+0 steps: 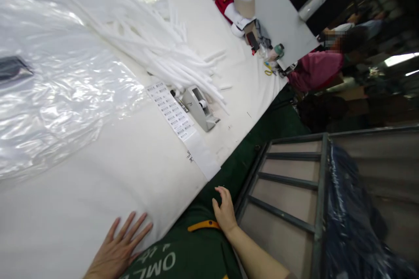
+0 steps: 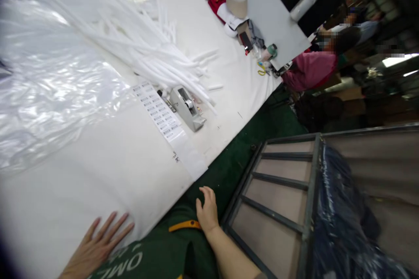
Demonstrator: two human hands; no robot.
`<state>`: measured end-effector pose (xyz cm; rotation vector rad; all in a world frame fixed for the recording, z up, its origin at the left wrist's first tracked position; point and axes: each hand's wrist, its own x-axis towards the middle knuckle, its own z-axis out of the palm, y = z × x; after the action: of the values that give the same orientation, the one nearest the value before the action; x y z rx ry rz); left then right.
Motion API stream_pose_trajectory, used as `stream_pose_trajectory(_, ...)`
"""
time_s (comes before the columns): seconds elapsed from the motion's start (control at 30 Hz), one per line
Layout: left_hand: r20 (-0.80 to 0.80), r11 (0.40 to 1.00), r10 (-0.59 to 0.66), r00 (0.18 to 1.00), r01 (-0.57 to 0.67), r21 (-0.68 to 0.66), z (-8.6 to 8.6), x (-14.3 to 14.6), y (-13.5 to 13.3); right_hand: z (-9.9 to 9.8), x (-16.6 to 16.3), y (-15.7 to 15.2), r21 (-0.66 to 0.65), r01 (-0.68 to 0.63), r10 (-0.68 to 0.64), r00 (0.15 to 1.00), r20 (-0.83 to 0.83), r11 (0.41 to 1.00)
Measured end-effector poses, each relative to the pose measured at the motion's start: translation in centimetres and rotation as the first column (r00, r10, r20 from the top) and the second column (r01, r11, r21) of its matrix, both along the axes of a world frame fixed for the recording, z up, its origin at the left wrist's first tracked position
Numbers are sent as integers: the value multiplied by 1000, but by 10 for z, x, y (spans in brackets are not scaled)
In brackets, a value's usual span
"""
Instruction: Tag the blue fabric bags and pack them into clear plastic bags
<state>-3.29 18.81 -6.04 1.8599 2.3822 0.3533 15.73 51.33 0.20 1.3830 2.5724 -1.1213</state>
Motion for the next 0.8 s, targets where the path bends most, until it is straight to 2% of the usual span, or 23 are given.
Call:
stream_pose_trajectory(0.07,-51,1000,-4,999,4,4,-2,-1,0,5,-30,16,116,-239,247,967,-58,964)
stream_pose_trajectory(0.1,-72,1000,-5,997,5,-1,-4,-2,1,5,-48,24,177,-379,394,917,-58,909)
stream_pose_trajectory(0.17,-93,1000,10,996,-12,-26,-8,-4,0,0,-87,38,251,-618,644,765,-27,745)
stream_pose_trajectory(0.2,-92,998,22,996,-27,-55,-9,-4,0,-3,-106,43,253,-699,726,687,-20,668)
stream_pose_trajectory(0.33,-25,970,74,997,-78,-231,-6,0,-4,-7,-165,52,241,-906,937,340,-73,348)
stream_pose_trajectory(0.43,28,923,190,981,-169,-345,4,10,-3,-1,-187,50,279,-951,989,114,-90,135)
stream_pose_trajectory(0.53,33,861,327,944,-284,-422,16,24,5,5,-210,43,341,-940,999,-28,-17,-20)
stream_pose_trajectory(0.67,-81,733,490,868,-460,-501,23,51,15,6,-258,20,472,-844,966,-235,104,-256)
stream_pose_trajectory(0.73,-130,692,543,829,-530,-490,20,69,8,3,-284,1,519,-786,940,-310,141,-337)
stream_pose_trajectory(0.8,-115,693,601,791,-588,-417,15,90,-11,-2,-304,-18,542,-751,924,-346,161,-376)
